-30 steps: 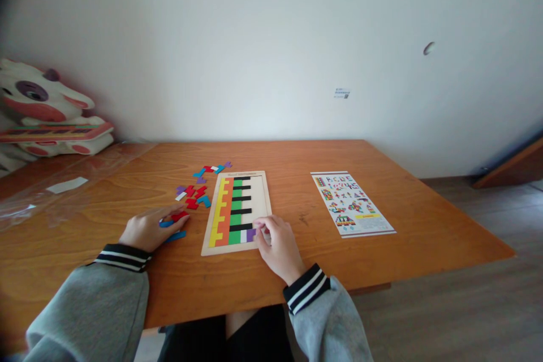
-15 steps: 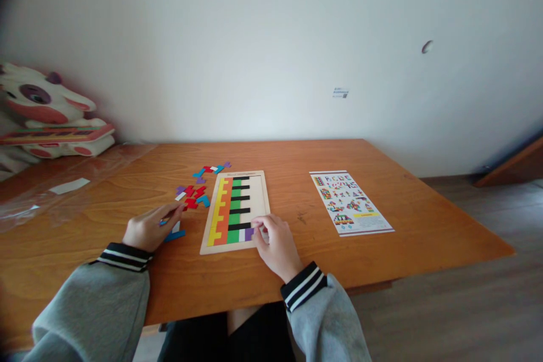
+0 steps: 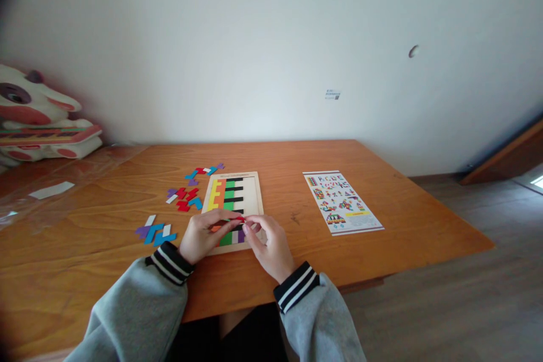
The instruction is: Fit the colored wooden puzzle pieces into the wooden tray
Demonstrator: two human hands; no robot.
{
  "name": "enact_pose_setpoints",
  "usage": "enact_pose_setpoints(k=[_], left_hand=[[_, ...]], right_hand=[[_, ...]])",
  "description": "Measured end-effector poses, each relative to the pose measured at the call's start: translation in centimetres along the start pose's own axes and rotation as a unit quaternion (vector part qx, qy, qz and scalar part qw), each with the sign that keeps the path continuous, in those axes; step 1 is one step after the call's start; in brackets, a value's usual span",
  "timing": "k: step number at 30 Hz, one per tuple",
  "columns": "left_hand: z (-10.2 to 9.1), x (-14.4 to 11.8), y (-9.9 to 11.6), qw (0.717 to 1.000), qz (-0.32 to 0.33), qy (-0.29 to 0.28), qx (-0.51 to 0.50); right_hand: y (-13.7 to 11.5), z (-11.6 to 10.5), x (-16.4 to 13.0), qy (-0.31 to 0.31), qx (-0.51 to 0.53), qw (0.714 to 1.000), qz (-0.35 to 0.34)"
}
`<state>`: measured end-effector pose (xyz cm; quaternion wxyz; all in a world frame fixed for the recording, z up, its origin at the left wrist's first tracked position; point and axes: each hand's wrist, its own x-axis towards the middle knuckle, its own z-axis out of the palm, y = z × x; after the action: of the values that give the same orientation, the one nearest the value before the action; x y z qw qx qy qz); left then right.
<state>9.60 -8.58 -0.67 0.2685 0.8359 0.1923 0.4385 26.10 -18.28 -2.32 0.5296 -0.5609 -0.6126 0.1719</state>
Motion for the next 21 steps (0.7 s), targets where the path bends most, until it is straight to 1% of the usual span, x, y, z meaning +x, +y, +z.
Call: enact_pose_setpoints(k=[3,4,6,9,11,14,17,21], left_hand=[[0.6,-0.1,-0.5,0.994,-0.080,0.003,-0.072],[0.7,-0.1,-0.5,0.992,-0.091,0.001,-0.090],[0.8,-0.1,-0.4,0.990,-0.086,-0.005,-0.112],[0.8,0.0,0.1,0.993,-0.057,-0.024,-0.099],[0.6,-0.1,0.2,0.997,-0.030,-0.048,-0.052],[0.1,-0.4,0.1,0.993,0.050,-0.100,0.045],[-0.1,-0.9,-0.3,0.979,0.115,-0.138,0.101],[0.1,-1.3,-0.6,0.973,0.130,-0.142,0.124]], right_hand=[[-0.3,0.0,0.1,-0.003,0.008,1.000,0.008],[-0.3,0.0,0.1,0.002,0.011,1.000,0.014],[-0.4,0.0,0.2,0.012,0.020,0.999,0.032],[-0.1,0.0,0.1,0.017,0.038,0.997,0.063],[0.2,-0.1,0.1,0.026,0.049,0.995,0.086],[0.9,-0.4,-0.1,0.045,0.047,0.991,0.117],[1.4,-0.5,-0.2,0.029,0.001,0.994,0.110],[1.6,-0.4,-0.1,0.008,-0.057,0.995,0.087]])
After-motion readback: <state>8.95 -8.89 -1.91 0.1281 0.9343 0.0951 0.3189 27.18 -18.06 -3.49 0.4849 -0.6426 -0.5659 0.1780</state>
